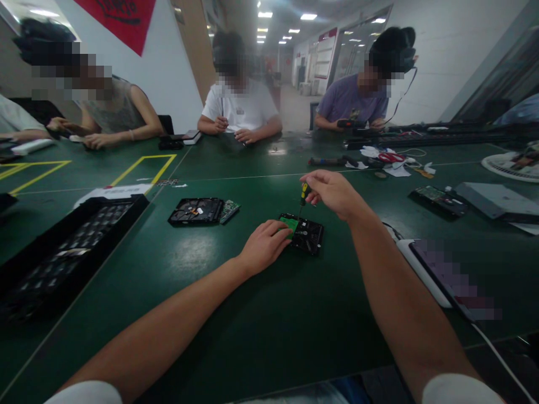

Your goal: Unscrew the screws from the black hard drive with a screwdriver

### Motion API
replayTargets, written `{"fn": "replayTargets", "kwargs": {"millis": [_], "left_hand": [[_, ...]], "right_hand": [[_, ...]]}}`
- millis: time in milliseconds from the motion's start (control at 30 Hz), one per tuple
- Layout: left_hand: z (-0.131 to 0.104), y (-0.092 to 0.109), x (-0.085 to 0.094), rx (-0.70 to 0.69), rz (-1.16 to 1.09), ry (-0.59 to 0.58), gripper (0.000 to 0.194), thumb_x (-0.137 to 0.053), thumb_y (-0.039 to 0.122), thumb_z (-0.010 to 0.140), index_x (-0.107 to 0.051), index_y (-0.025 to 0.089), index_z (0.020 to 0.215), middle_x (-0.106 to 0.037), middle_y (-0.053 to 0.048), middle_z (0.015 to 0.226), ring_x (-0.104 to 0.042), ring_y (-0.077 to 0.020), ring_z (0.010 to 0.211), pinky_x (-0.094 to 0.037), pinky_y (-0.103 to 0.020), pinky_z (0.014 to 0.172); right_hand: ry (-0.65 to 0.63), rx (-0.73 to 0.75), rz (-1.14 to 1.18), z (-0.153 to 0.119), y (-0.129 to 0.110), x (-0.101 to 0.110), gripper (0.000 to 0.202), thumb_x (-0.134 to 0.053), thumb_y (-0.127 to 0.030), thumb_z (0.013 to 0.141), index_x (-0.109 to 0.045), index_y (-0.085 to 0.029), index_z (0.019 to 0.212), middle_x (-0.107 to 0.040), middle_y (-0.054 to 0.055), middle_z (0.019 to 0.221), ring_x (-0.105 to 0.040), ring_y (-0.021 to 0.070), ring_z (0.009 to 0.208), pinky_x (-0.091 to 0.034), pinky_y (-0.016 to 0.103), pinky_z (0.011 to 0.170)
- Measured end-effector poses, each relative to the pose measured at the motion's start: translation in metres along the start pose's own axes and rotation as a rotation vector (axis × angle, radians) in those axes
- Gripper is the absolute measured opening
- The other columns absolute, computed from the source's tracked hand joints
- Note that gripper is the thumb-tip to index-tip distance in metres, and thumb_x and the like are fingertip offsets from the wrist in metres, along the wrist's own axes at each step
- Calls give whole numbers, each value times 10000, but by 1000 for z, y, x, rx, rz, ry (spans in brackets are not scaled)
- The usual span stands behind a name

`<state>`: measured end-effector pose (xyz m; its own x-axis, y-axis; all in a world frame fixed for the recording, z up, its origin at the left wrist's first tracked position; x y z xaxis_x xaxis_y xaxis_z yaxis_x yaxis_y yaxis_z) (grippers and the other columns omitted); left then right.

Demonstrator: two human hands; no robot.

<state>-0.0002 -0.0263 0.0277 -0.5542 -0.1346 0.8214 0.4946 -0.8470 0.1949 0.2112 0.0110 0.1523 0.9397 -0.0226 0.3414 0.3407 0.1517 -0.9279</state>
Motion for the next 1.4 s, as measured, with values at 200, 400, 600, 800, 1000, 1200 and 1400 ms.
{"fn": "replayTargets", "kwargs": {"millis": [200,400,600,800,1000,1200,1400], "left_hand": [[0,0,-1,-55,18,-61,394,-568,406,1031,-627,186,1353,-646,-146,1368,-560,-314,1352,-513,-524,1117],[-2,-7,-2,-37,-5,-32,364,-547,397,1043,-657,179,1313,-675,-139,1315,-598,-298,1304,-539,-509,1090],[-2,-7,-3,-22,-15,-45,341,-541,384,1047,-677,189,1291,-682,-127,1307,-617,-290,1264,-549,-499,1069],[-3,-8,-3,-20,-30,-50,313,-548,377,1044,-690,216,1272,-680,-124,1299,-620,-293,1263,-557,-507,1046],[-3,-7,-2,-15,-26,-59,312,-542,378,1046,-687,214,1269,-674,-127,1299,-613,-292,1276,-555,-504,1048],[-2,-6,-2,-15,-13,-48,307,-542,378,1046,-693,206,1250,-679,-129,1281,-619,-292,1256,-563,-500,1038],[-2,-7,-2,-20,-13,-49,303,-542,375,1045,-694,198,1239,-679,-136,1281,-620,-295,1250,-571,-500,1025]], "right_hand": [[-55,82,-68,-3,-2,1,139,-660,-275,999,-745,-169,969,-664,0,681,-596,95,548,-461,176,469],[-6,54,-78,-6,-4,1,179,-747,-324,948,-672,-167,904,-700,16,714,-604,96,534,-439,185,436],[-15,38,-47,-5,-5,-1,135,-692,-267,992,-634,-172,918,-698,10,707,-660,109,542,-478,190,450],[-6,50,-49,-5,-4,-1,131,-700,-287,988,-663,-175,930,-717,29,757,-666,115,571,-484,199,459],[0,47,-66,-6,-5,0,124,-722,-273,970,-666,-176,918,-713,25,750,-645,107,548,-476,198,447],[-27,4,21,-2,-1,-1,127,-648,-280,1015,-710,-170,1001,-699,22,724,-686,129,587,-498,204,486],[-44,77,-66,-2,-1,2,181,-682,-349,995,-743,-184,951,-673,1,691,-600,93,542,-457,181,467]]}}
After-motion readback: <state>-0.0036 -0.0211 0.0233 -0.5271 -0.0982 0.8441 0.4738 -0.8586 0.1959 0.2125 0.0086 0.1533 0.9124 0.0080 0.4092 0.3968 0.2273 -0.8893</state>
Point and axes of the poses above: each hand's wrist, its own z-axis towards the middle knuckle, its own x-axis out of the back of the hand, y = z × x, the point moved 2 cm from there along z, towards the middle knuckle
